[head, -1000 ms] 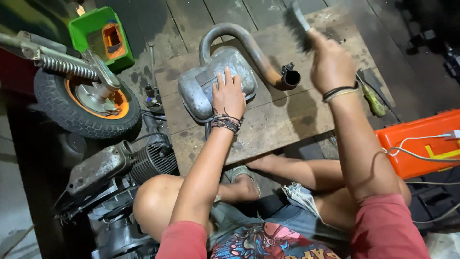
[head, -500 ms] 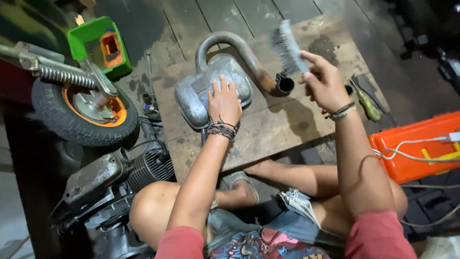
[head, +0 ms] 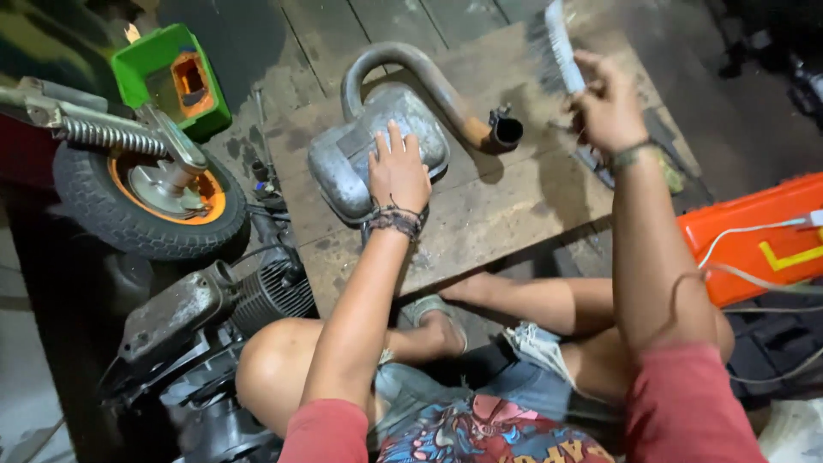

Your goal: Cleaning a motorcycle exhaust pipe using a wire brush and a scraper to remove dirt and carbon buildup.

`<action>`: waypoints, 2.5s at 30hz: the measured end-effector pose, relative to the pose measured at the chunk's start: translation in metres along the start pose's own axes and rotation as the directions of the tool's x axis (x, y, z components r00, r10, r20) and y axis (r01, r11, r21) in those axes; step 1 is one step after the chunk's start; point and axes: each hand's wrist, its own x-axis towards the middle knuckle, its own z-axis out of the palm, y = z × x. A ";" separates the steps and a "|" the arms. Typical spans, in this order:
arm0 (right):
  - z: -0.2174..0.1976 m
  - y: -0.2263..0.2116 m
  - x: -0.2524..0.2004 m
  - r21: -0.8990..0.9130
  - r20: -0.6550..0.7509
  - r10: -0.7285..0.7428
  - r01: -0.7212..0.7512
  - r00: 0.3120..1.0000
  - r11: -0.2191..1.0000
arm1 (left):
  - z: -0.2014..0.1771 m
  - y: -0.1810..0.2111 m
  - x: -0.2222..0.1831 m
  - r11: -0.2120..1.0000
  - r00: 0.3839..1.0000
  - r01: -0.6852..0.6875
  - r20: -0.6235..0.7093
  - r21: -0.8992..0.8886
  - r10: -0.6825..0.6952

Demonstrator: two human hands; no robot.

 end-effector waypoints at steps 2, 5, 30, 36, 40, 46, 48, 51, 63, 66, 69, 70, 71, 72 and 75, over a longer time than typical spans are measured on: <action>0.007 -0.047 -0.024 0.049 0.098 0.007 -0.011 0.995 0.999 | 0.001 0.000 0.004 1.000 1.000 -0.003 -0.010 0.003 0.003; 0.010 -0.059 -0.033 0.106 0.236 0.050 -0.077 0.970 0.991 | 0.001 0.000 0.004 1.000 1.000 -0.014 -0.013 0.017 0.015; 0.033 0.096 -0.058 0.413 0.085 0.381 -0.380 0.921 0.828 | -0.003 0.001 0.005 0.999 1.000 -0.001 0.003 0.034 0.000; 0.092 0.104 -0.053 -0.357 -0.071 0.165 -0.180 0.984 0.916 | 0.004 0.000 0.001 0.999 1.000 -0.009 -0.015 0.047 0.010; 0.070 0.096 -0.054 -0.594 -0.065 0.057 -0.084 0.996 0.800 | 0.004 -0.002 0.003 0.999 1.000 -0.012 -0.023 0.047 0.013; 0.030 0.119 -0.012 -0.928 -0.126 -0.347 0.013 0.929 0.373 | 0.004 0.001 0.001 0.999 1.000 -0.005 -0.014 0.032 0.005; 0.030 0.120 0.006 -0.977 -0.010 -0.349 0.065 0.937 0.203 | -0.002 0.003 0.001 0.999 1.000 0.011 -0.004 0.045 -0.011; 0.035 0.097 0.005 -0.996 -0.001 -0.194 0.017 0.981 0.091 | 0.011 -0.001 0.004 0.998 1.000 0.013 0.000 0.059 -0.013; 0.030 0.145 0.025 -0.992 0.017 -0.320 0.057 0.947 0.116 | -0.012 0.002 0.002 0.999 0.999 0.006 0.043 -0.041 -0.004; 0.023 0.132 0.017 -0.990 -0.010 -0.447 0.053 0.894 0.127 | 0.000 0.000 0.006 1.000 1.000 0.011 0.027 -0.025 -0.010; 0.012 0.109 0.032 -0.960 -0.113 -0.404 0.004 0.908 0.278 | -0.004 0.000 0.006 1.000 1.000 0.006 0.023 -0.024 -0.006; 0.012 0.068 0.028 -0.961 -0.127 -0.408 -0.010 0.904 0.277 | 0.007 -0.001 0.008 1.000 1.000 -0.008 0.014 -0.026 0.008; 0.011 0.028 0.023 -0.869 -0.190 -0.264 -0.037 0.946 0.493 | 0.017 -0.001 0.010 0.998 1.000 0.016 -0.026 0.064 -0.014; 0.011 -0.011 0.016 -0.729 -0.215 -0.107 -0.086 0.971 0.679 | 0.027 0.000 0.011 0.987 0.997 0.042 -0.066 0.153 -0.033; 0.011 -0.051 0.013 -0.769 -0.118 -0.167 0.016 0.979 0.639 | 0.032 -0.001 0.014 0.991 0.997 0.047 -0.064 0.122 -0.040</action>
